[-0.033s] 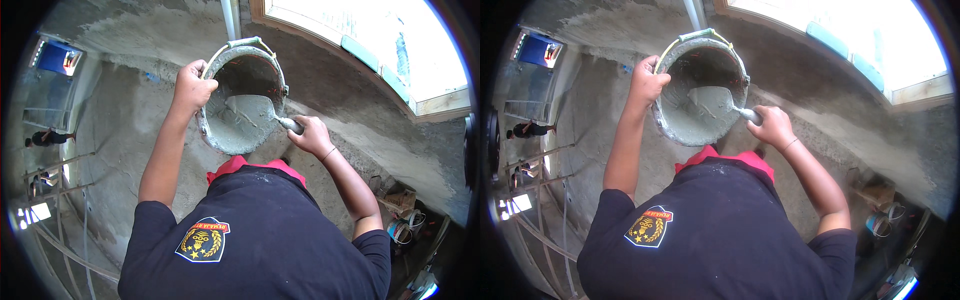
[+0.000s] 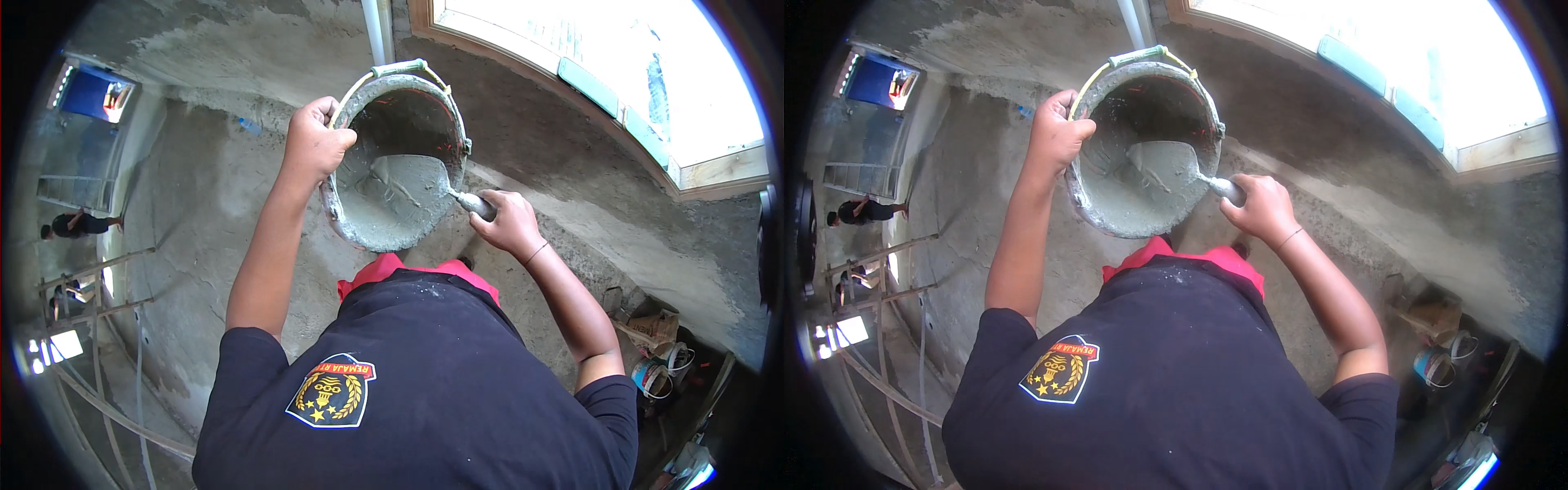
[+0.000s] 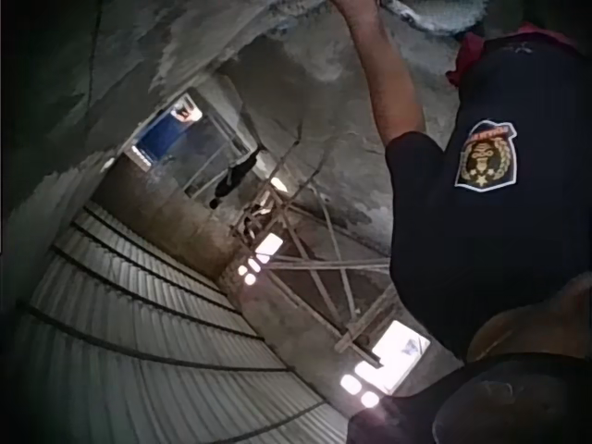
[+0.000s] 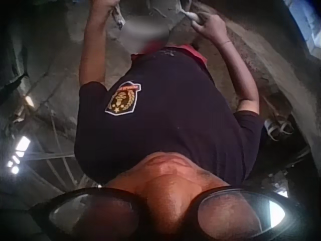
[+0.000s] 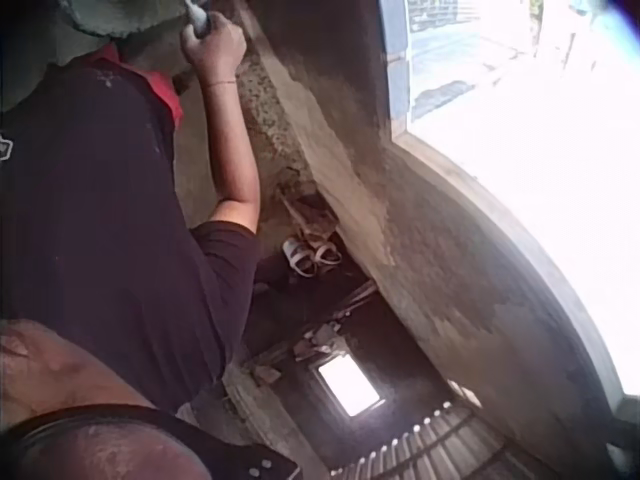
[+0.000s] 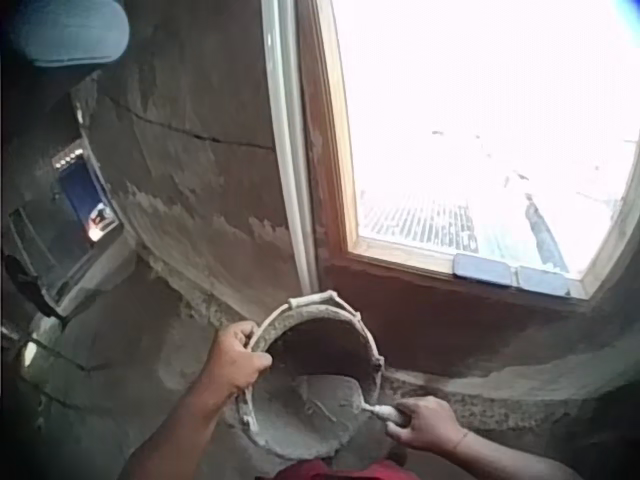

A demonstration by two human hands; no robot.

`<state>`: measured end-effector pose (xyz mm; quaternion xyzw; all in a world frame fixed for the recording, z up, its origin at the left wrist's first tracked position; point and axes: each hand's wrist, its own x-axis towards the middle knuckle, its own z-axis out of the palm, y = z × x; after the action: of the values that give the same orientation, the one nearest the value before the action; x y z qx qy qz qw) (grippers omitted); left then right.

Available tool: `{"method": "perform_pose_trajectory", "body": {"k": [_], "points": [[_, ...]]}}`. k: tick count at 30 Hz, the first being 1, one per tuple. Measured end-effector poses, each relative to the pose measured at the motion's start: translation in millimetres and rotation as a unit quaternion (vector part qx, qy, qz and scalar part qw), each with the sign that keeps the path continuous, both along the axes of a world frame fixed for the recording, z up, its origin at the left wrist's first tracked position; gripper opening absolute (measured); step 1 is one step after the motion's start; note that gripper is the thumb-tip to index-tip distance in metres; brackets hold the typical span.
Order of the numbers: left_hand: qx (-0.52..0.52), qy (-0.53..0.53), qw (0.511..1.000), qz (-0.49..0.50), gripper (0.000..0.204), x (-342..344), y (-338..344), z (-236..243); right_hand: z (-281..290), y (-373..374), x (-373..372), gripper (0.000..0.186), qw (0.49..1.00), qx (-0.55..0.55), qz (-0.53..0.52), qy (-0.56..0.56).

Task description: The person scoops cement from a bucket using a trowel and applies it onto the wall.

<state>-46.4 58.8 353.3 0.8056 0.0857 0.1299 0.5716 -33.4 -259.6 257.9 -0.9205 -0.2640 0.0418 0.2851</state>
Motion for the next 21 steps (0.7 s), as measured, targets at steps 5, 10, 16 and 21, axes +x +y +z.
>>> {"method": "perform_pose_trajectory", "body": {"k": [5, 10, 16, 21], "points": [[-0.012, -0.011, 1.000, 0.008, 0.014, 0.5, 3.9, -2.5, 1.3, 2.4, -11.1, 0.043, 0.996, 0.000, -0.046, 0.076], [-0.014, 0.000, 1.000, 0.006, 0.014, 2.3, 7.9, -6.4, -2.1, 1.8, -11.0, 0.043, 0.997, 0.005, -0.050, 0.056], [-0.022, -0.011, 1.000, 0.003, 0.014, 4.7, 7.4, -9.8, -9.7, 3.7, -8.6, 0.041, 0.997, -0.003, -0.059, 0.040], [-0.036, -0.009, 0.999, 0.004, 0.015, 8.1, 12.1, -18.1, -19.0, 6.4, -10.1, 0.042, 0.997, -0.018, -0.057, 0.053]]}}
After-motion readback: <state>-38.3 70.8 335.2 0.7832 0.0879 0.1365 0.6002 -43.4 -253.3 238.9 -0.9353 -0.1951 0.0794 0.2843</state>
